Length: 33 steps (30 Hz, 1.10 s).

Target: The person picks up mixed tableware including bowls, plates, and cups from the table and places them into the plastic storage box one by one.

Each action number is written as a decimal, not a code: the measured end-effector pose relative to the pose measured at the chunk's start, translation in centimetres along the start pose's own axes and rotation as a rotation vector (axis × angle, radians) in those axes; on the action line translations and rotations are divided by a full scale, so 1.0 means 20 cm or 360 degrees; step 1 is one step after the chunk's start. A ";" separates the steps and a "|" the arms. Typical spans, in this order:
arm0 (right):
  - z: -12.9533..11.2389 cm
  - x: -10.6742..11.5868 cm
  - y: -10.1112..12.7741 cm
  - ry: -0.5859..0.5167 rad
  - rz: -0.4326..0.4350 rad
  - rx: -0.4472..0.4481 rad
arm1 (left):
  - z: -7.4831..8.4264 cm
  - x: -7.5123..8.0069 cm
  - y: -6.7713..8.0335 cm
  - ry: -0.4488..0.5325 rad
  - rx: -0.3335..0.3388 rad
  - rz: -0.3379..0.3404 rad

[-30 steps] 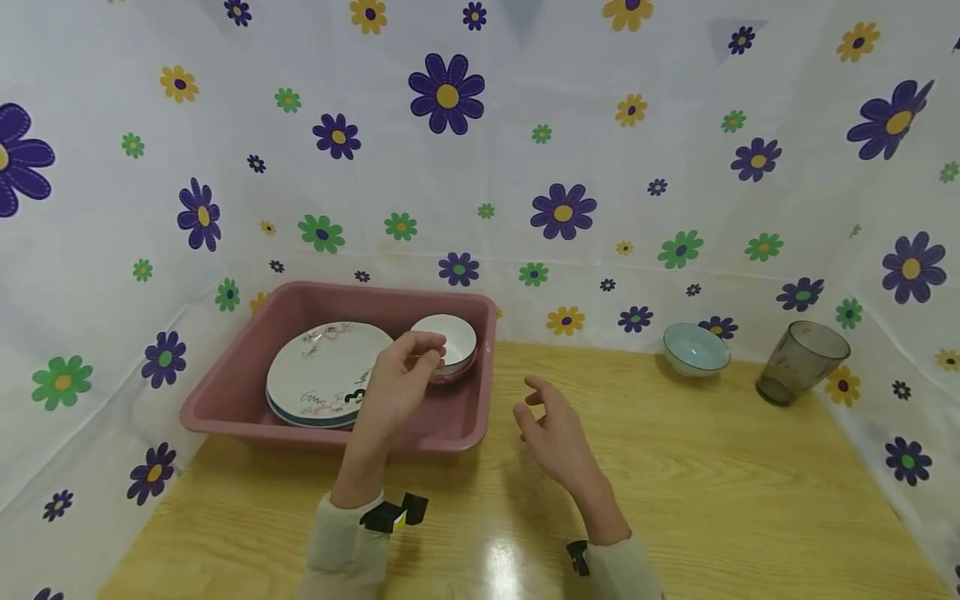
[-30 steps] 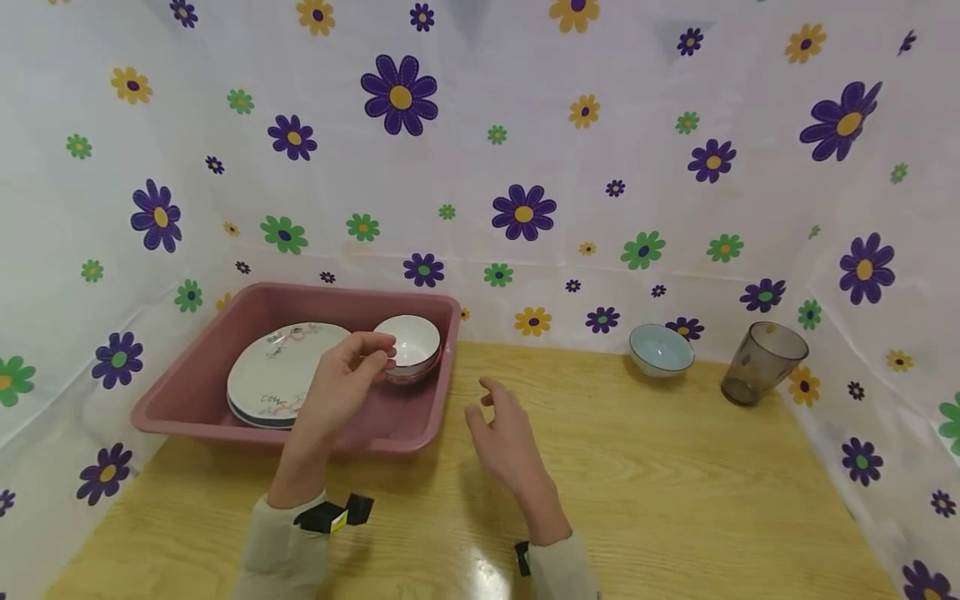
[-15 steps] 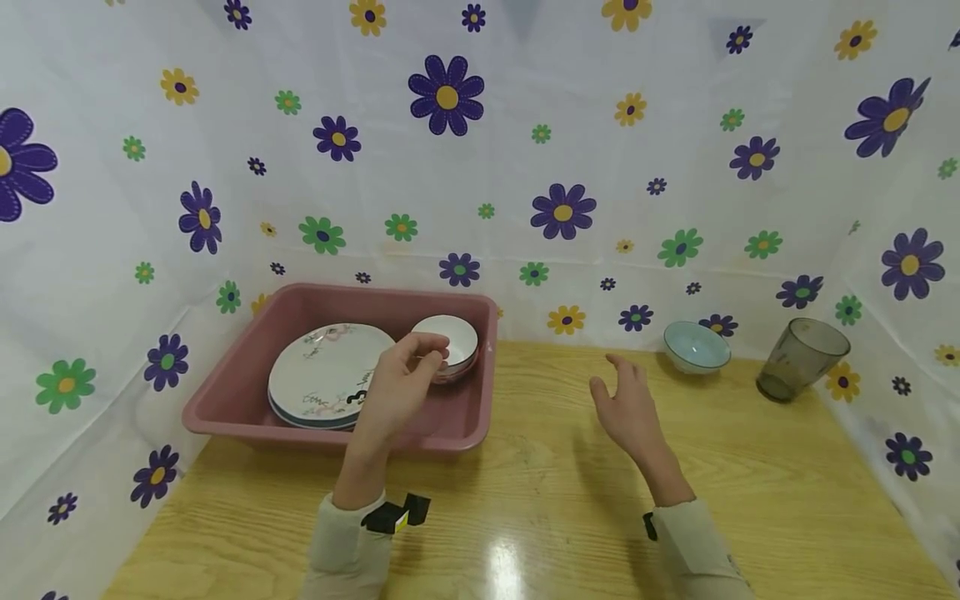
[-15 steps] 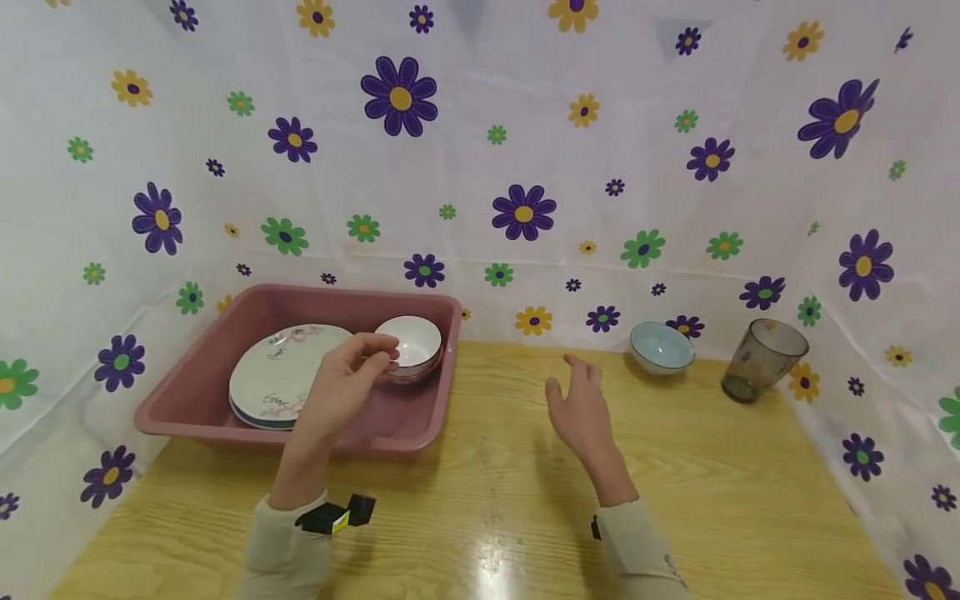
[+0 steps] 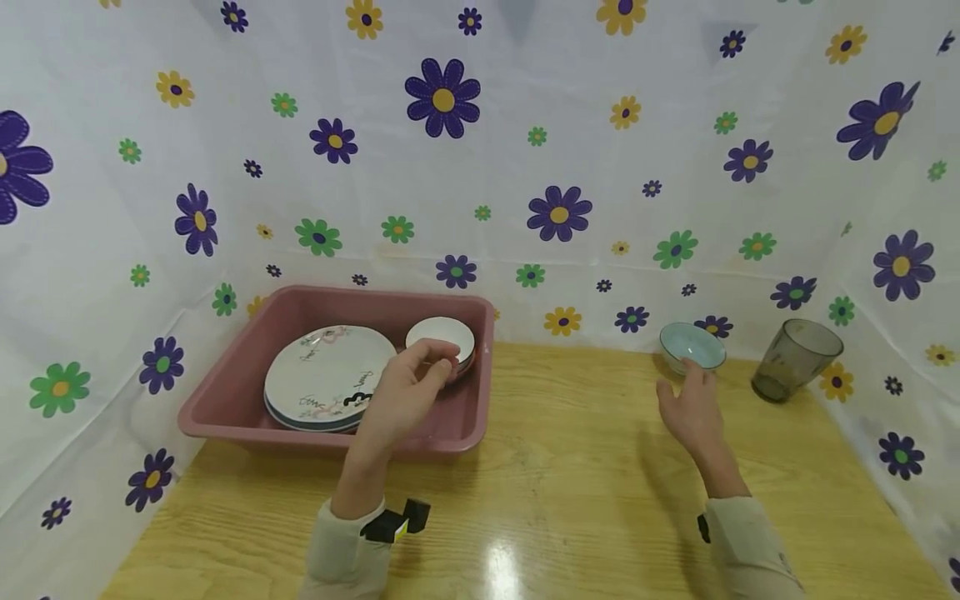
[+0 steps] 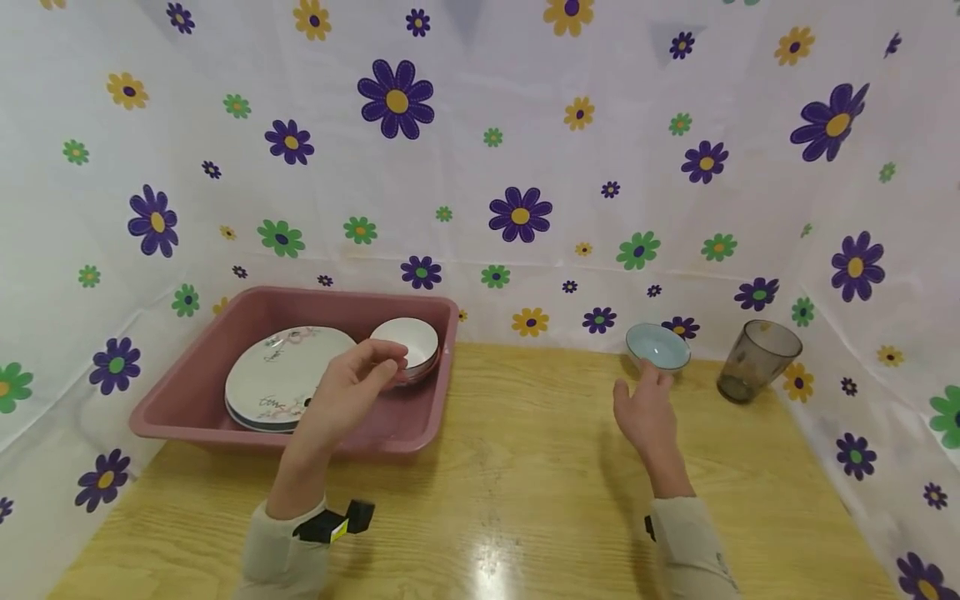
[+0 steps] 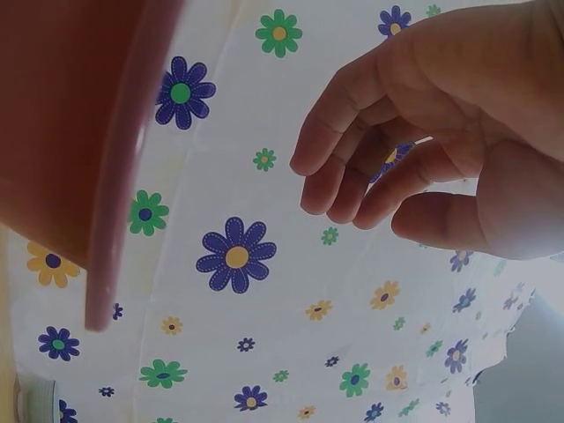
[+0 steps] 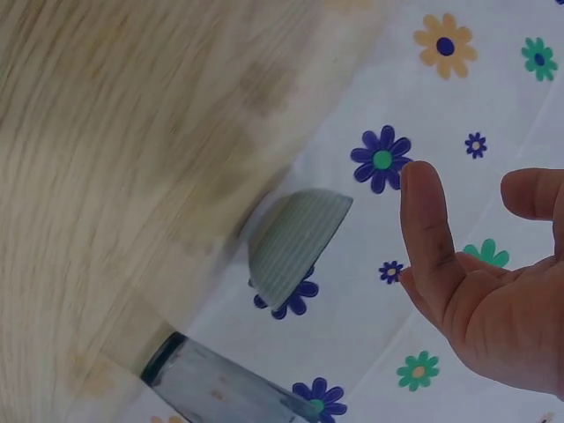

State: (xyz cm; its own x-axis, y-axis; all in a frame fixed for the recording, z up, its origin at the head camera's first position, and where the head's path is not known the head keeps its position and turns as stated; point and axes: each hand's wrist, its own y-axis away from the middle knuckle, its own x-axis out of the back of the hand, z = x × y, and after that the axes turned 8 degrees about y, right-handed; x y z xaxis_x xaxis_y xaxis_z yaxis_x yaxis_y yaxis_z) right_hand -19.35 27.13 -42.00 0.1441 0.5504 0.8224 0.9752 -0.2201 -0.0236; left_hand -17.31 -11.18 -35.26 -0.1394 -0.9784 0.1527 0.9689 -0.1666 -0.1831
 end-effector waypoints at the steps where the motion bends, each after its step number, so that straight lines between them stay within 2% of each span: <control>1: 0.01 0.00 0.00 0.0009 -0.0003 -0.0017 | 0.00 0.00 0.00 -0.0001 -0.0008 -0.0009; 6: 0.05 0.01 -0.04 -0.0008 -0.0019 -0.0063 | 0.02 -0.01 0.02 -0.0027 -0.0050 -0.0028; 10: 0.09 0.01 -0.07 -0.0088 -0.0005 -0.0111 | 0.03 -0.02 0.03 -0.0008 -0.0075 -0.0054; 13: 0.12 0.02 -0.10 -0.0261 0.0073 -0.0139 | 0.03 -0.03 0.04 -0.0018 -0.0093 -0.0076; 17: 0.16 0.03 -0.15 -0.0637 0.0117 -0.0243 | 0.04 -0.05 0.05 -0.0077 -0.0123 -0.0097; 21: 0.20 0.04 -0.17 -0.0860 0.0051 -0.0411 | 0.07 -0.07 0.06 -0.0127 -0.0139 -0.0110; 27: 0.24 0.06 -0.24 -0.0986 -0.0051 -0.0571 | 0.09 -0.08 0.07 -0.0139 -0.0177 -0.0153; 33: 0.29 0.10 -0.30 -0.1191 -0.0158 -0.0740 | 0.08 -0.09 0.06 -0.0111 -0.0189 -0.0219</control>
State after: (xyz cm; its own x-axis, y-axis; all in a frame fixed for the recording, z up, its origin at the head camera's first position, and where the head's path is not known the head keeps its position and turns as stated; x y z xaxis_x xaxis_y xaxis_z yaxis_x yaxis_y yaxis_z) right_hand -24.00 34.25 -43.51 0.2938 0.9309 0.2172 0.8454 -0.3590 0.3955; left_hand -15.54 -9.42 -34.26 -0.2505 -0.9352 0.2502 0.9102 -0.3156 -0.2683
